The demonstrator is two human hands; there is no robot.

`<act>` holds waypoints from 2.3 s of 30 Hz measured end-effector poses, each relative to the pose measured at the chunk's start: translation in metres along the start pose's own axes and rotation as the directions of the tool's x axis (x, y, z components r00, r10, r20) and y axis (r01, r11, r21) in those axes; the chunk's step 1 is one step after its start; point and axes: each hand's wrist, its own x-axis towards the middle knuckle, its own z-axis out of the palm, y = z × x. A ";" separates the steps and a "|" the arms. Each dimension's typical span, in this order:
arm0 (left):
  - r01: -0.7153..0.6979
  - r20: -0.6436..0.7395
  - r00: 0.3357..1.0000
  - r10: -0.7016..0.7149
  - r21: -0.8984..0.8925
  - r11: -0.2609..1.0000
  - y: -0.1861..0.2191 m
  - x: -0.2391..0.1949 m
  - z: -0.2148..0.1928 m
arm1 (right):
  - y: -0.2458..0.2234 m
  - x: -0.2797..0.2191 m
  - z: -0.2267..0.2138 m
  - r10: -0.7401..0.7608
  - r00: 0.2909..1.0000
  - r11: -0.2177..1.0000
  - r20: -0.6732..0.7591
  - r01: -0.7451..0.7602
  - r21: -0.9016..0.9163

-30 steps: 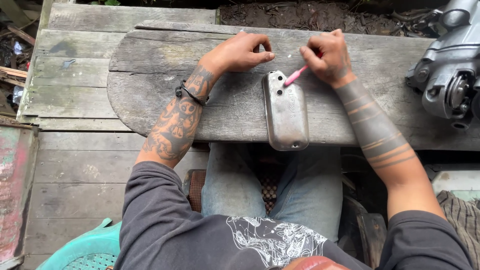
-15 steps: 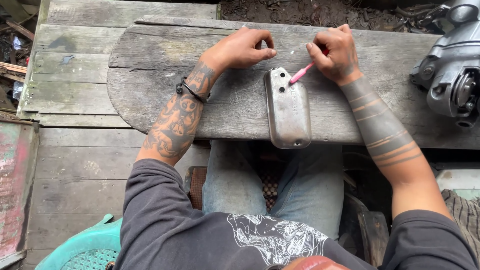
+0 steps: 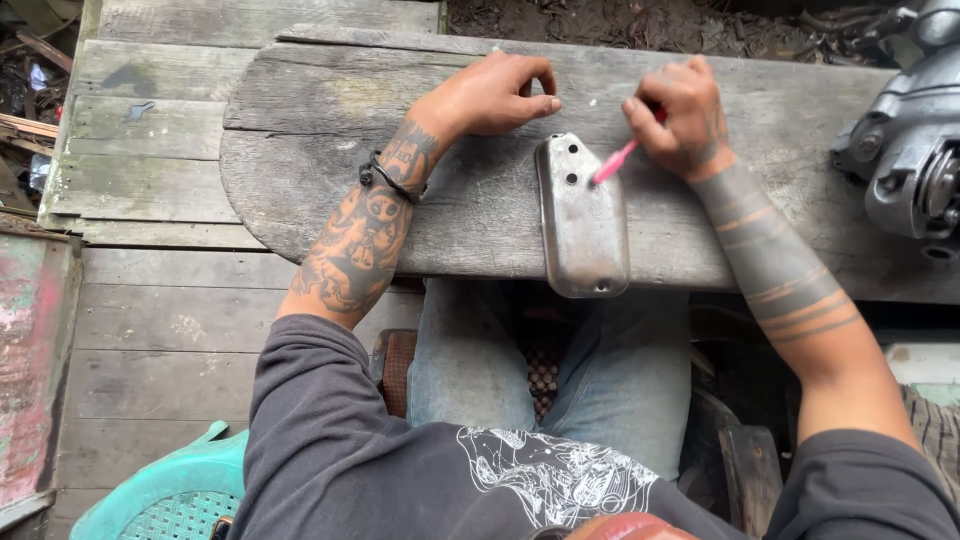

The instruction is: The person is using a pink toothbrush to vigorously scrub a small metal engine cover on a wooden workbench.

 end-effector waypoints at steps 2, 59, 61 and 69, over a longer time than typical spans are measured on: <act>0.006 -0.006 1.000 -0.006 0.011 1.000 -0.004 0.002 0.001 | -0.020 0.003 -0.006 -0.006 1.000 1.000 0.014 0.006 0.009; -0.070 0.191 0.976 0.101 -0.160 0.985 0.028 -0.007 -0.004 | -0.015 0.004 -0.032 -0.046 0.997 0.985 0.057 0.055 -0.164; 0.000 0.221 0.975 0.037 -0.162 0.987 0.031 -0.005 -0.006 | -0.032 0.002 -0.033 -0.123 0.990 0.991 0.073 0.126 -0.039; 0.024 0.239 0.971 0.010 -0.140 0.990 0.043 0.001 0.002 | -0.038 0.001 -0.033 -0.087 0.996 0.996 0.027 0.087 -0.023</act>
